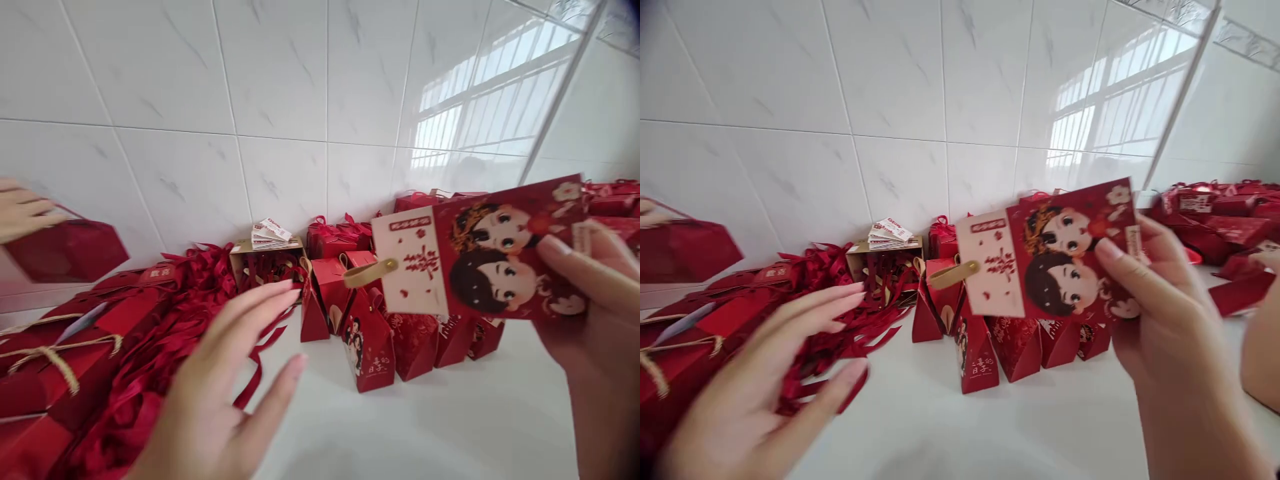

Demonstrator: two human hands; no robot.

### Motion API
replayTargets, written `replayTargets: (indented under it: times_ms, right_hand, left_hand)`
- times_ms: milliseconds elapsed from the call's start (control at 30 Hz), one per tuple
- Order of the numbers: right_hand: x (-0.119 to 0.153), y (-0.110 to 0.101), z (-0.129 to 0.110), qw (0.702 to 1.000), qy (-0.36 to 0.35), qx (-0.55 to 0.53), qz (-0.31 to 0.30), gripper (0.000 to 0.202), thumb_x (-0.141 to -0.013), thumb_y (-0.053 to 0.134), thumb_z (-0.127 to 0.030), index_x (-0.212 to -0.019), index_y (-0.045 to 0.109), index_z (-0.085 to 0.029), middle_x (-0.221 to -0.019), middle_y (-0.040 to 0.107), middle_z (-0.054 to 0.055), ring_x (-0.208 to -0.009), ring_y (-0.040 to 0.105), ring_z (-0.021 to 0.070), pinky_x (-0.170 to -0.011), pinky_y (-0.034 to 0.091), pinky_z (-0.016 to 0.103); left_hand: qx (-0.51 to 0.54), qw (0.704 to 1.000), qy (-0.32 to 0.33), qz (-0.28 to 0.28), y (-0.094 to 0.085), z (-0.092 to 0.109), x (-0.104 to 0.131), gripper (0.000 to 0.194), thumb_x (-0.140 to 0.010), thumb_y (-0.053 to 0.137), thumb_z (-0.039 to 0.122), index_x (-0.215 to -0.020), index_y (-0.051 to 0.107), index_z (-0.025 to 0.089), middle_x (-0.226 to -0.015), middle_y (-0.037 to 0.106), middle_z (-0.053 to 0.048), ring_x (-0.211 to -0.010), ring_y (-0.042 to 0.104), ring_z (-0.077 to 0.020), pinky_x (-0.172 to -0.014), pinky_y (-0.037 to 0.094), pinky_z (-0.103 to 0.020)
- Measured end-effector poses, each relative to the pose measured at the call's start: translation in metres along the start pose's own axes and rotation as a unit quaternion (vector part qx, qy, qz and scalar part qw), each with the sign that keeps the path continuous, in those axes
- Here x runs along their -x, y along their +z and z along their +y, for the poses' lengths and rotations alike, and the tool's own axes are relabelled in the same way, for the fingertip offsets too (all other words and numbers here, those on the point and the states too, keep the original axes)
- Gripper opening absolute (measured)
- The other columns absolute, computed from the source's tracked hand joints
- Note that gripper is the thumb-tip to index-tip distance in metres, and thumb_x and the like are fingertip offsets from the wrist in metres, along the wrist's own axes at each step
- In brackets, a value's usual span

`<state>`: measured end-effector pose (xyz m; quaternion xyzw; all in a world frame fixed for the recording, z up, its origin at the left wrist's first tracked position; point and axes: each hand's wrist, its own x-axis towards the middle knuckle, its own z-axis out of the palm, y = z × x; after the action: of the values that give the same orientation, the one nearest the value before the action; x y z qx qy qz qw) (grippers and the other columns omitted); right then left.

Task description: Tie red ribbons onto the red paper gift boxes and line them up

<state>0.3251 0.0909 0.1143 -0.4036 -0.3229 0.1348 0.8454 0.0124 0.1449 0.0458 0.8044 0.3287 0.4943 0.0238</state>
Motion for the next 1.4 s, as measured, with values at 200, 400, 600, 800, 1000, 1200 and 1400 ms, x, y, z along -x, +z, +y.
replayTargets:
  times_ms: [200,400,600,800,1000,1200,1400]
  right_hand:
    - [0.042,0.030,0.016,0.978,0.174,-0.047,-0.102,0.039,-0.067,0.079,-0.033,-0.104,0.069,-0.026,-0.104,0.072,0.006,-0.086,0.072,0.0262,-0.073,0.062,0.037]
    - [0.041,0.027,0.034,0.977,0.181,-0.085,-0.067,0.031,-0.067,0.080,-0.036,-0.096,0.072,-0.026,-0.106,0.071,0.001,-0.082,0.072,0.0181,-0.058,0.062,0.021]
    - [0.043,0.028,0.037,0.971,0.209,-0.112,-0.030,0.032,-0.066,0.083,-0.033,-0.096,0.073,-0.027,-0.107,0.070,-0.002,-0.079,0.070,0.0130,-0.057,0.061,0.016]
    - [0.045,0.026,0.038,0.973,0.183,-0.137,-0.012,0.024,-0.071,0.080,-0.030,-0.094,0.072,-0.028,-0.108,0.070,-0.003,-0.093,0.069,0.0147,-0.063,0.062,0.017]
    - [0.058,0.031,0.042,0.969,0.185,-0.161,-0.023,0.030,-0.077,0.075,-0.034,-0.107,0.069,-0.031,-0.116,0.068,-0.003,-0.111,0.063,0.0160,-0.071,0.062,0.018]
    - [0.067,0.031,0.048,0.973,0.166,-0.150,-0.052,0.029,-0.084,0.069,-0.036,-0.113,0.065,-0.035,-0.116,0.068,-0.005,-0.111,0.064,0.0146,-0.076,0.061,0.021]
    - [0.010,-0.002,0.017,0.998,-0.061,-0.006,-0.012,0.026,-0.077,0.075,-0.029,-0.102,0.070,-0.033,-0.100,0.072,-0.005,-0.092,0.069,0.0183,-0.082,0.061,0.033]
  left_hand:
    - [-0.011,0.996,0.052,-0.065,0.008,0.034,-0.014,0.055,-0.087,0.058,0.017,-0.139,0.044,0.028,-0.140,0.053,-0.003,-0.129,0.051,-0.0215,-0.111,0.045,-0.033]
    - [0.055,0.997,0.041,-0.044,0.008,0.033,-0.009,0.047,-0.087,0.057,0.014,-0.132,0.053,0.028,-0.135,0.062,-0.002,-0.120,0.062,-0.0198,-0.104,0.052,-0.029]
    - [0.082,0.994,0.056,-0.055,0.013,0.034,-0.010,0.056,-0.085,0.058,0.011,-0.138,0.048,0.026,-0.134,0.063,-0.003,-0.119,0.063,-0.0200,-0.103,0.053,-0.027]
    - [0.096,0.994,0.043,-0.038,0.017,0.032,-0.006,0.052,-0.086,0.057,0.010,-0.134,0.049,0.027,-0.132,0.065,-0.001,-0.116,0.065,-0.0166,-0.099,0.054,-0.022]
    - [0.102,0.993,0.022,-0.051,0.020,0.038,-0.002,0.054,-0.087,0.053,0.009,-0.138,0.044,0.026,-0.142,0.056,-0.005,-0.125,0.058,-0.0203,-0.106,0.051,-0.031]
    - [0.074,0.992,0.083,-0.056,0.020,0.034,0.001,0.061,-0.085,0.053,0.007,-0.141,0.036,0.022,-0.149,0.046,-0.009,-0.136,0.047,-0.0236,-0.113,0.044,-0.037]
    - [0.077,0.993,0.062,-0.063,0.017,0.025,-0.007,0.068,-0.086,0.055,0.012,-0.148,0.029,0.024,-0.151,0.041,-0.008,-0.139,0.041,-0.0247,-0.118,0.037,-0.039]
